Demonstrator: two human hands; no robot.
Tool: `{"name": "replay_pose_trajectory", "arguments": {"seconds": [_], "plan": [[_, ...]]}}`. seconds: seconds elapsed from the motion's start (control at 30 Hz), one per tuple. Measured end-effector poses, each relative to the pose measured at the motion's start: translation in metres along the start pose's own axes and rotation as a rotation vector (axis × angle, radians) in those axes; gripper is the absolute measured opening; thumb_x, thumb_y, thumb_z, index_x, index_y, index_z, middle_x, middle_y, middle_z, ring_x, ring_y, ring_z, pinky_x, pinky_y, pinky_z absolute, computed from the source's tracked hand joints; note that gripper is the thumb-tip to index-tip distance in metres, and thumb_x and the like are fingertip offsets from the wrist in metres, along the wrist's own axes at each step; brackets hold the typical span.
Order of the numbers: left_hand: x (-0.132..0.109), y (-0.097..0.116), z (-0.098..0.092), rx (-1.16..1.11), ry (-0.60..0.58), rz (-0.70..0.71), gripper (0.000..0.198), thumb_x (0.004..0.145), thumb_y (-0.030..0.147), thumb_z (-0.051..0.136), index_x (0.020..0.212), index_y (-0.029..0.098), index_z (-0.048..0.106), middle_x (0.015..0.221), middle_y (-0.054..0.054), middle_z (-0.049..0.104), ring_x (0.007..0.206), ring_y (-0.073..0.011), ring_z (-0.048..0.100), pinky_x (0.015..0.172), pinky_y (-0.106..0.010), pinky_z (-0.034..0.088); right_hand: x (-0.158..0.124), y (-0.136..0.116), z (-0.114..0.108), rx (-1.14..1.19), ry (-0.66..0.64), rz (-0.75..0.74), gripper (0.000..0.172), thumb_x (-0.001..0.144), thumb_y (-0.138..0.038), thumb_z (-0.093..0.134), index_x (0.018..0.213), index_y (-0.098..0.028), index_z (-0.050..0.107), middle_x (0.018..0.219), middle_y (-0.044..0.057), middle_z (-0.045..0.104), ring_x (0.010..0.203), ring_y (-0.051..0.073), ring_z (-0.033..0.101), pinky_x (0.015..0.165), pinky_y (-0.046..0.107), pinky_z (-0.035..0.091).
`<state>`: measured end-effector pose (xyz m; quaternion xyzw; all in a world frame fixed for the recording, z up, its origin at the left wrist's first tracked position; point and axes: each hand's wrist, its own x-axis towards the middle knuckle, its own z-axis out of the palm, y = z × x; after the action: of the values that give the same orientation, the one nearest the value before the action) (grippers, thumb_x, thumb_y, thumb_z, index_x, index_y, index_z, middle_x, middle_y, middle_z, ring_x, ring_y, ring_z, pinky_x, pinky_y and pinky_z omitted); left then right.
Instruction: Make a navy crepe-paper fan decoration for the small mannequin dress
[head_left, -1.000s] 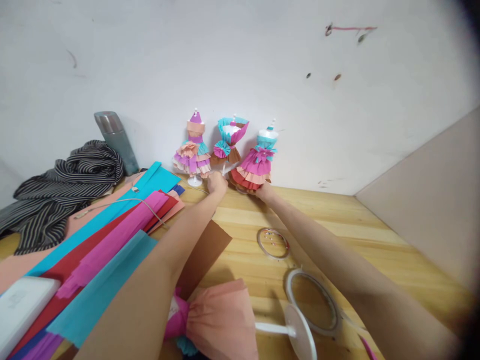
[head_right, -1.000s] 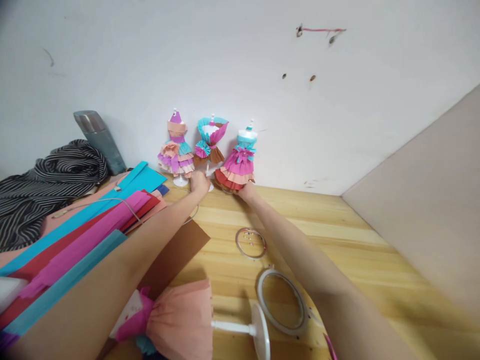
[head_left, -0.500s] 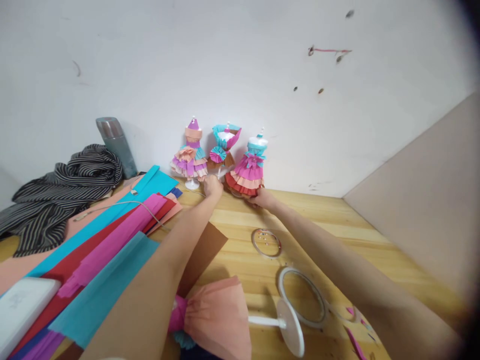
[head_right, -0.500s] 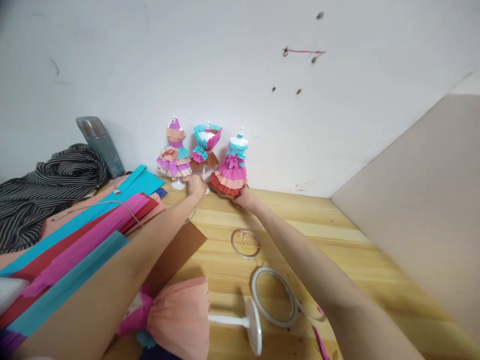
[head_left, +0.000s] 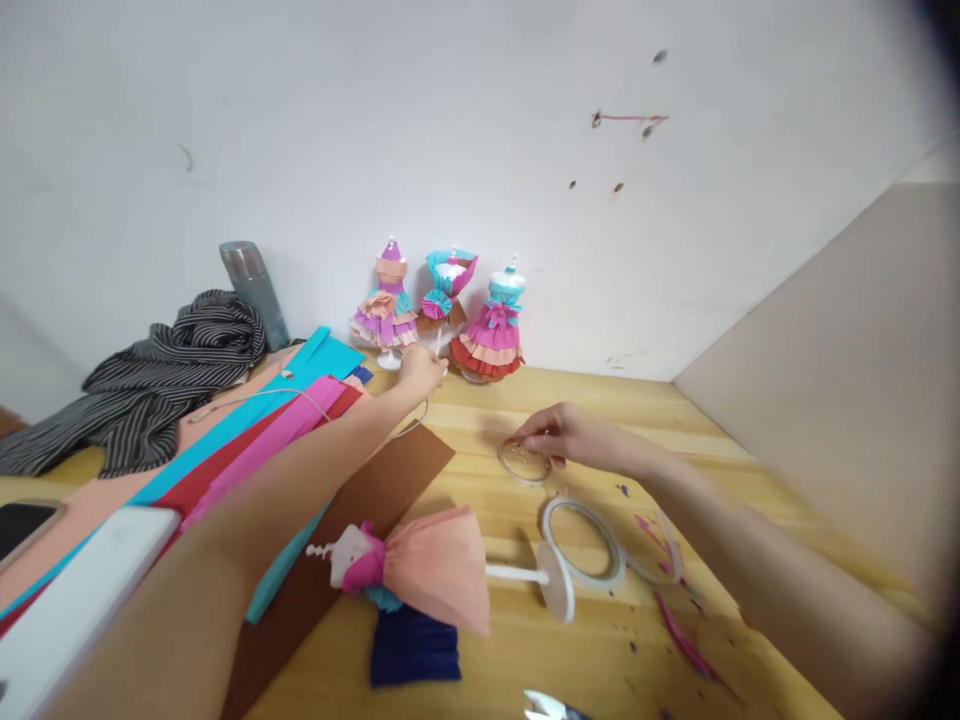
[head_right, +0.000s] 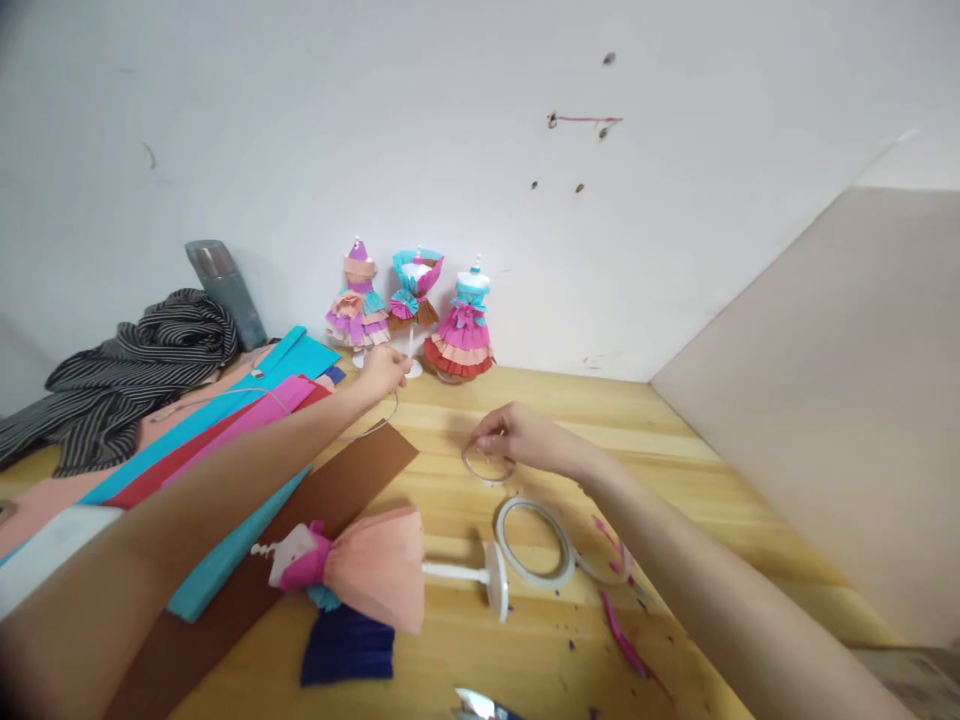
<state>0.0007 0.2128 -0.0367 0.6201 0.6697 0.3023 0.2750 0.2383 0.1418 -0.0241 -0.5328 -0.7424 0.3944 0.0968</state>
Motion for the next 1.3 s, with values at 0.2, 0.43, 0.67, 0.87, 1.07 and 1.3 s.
{"name": "replay_pose_trajectory", "arguments": {"seconds": [0.2, 0.43, 0.67, 0.87, 1.07, 1.3], "plan": [[-0.083, 0.017, -0.051, -0.166, 0.028, 0.087, 0.039, 0.094, 0.029, 0.049, 0.06, 0.014, 0.059, 0.049, 0.001, 0.055, 0.045, -0.0071, 0.049, 0.048, -0.018, 0.039, -0.071, -0.023, 0.041, -0.205, -0.093, -0.289, 0.018, 0.083, -0.024, 0.056, 0.075, -0.017, 0.071, 0.064, 0.0, 0.06, 0.057, 0.013, 0.049, 0.055, 0.025, 0.038], [-0.166, -0.001, -0.087, -0.559, 0.073, 0.189, 0.055, 0.093, 0.05, 0.05, 0.048, 0.017, 0.046, 0.044, 0.0, 0.052, 0.031, -0.0042, 0.035, 0.036, -0.019, 0.023, -0.098, -0.04, 0.093, -0.659, -0.029, -0.342, 0.019, 0.091, -0.015, 0.052, 0.087, -0.018, 0.071, 0.09, 0.008, 0.069, 0.073, 0.016, 0.063, 0.064, 0.025, 0.042], [-0.208, -0.03, -0.097, -0.601, 0.016, 0.158, 0.064, 0.084, 0.07, 0.044, 0.048, 0.018, 0.055, 0.043, -0.004, 0.051, 0.032, -0.0081, 0.036, 0.034, -0.023, 0.018, -0.081, -0.039, 0.138, -0.955, 0.04, -0.246, 0.021, 0.087, -0.005, 0.051, 0.09, -0.008, 0.071, 0.092, 0.019, 0.07, 0.083, 0.029, 0.066, 0.059, 0.03, 0.039], [-0.224, -0.047, -0.092, -0.549, 0.013, 0.189, 0.063, 0.086, 0.068, 0.045, 0.048, 0.019, 0.058, 0.04, -0.003, 0.046, 0.035, -0.0104, 0.037, 0.037, -0.025, 0.022, -0.087, -0.047, 0.139, -0.857, 0.105, -0.173, 0.022, 0.087, -0.006, 0.048, 0.091, -0.006, 0.07, 0.092, 0.021, 0.07, 0.082, 0.026, 0.066, 0.061, 0.029, 0.037], [-0.226, -0.059, -0.098, -0.634, 0.258, 0.241, 0.055, 0.088, 0.059, 0.05, 0.053, 0.019, 0.063, 0.043, -0.003, 0.049, 0.04, -0.0114, 0.041, 0.037, -0.024, 0.023, -0.107, -0.051, 0.112, -0.572, 0.119, -0.158, 0.021, 0.085, -0.013, 0.051, 0.072, -0.014, 0.067, 0.074, 0.01, 0.068, 0.066, 0.018, 0.059, 0.058, 0.027, 0.031], [-0.22, -0.074, -0.098, -0.689, 0.38, 0.081, 0.044, 0.086, 0.053, 0.049, 0.069, 0.016, 0.064, 0.065, -0.005, 0.062, 0.048, -0.0106, 0.047, 0.039, -0.021, 0.032, -0.117, -0.042, 0.112, -0.097, -0.242, -0.259, 0.032, 0.08, -0.039, 0.055, 0.06, -0.016, 0.062, 0.056, -0.001, 0.056, 0.05, 0.011, 0.047, 0.049, 0.022, 0.036]]}}
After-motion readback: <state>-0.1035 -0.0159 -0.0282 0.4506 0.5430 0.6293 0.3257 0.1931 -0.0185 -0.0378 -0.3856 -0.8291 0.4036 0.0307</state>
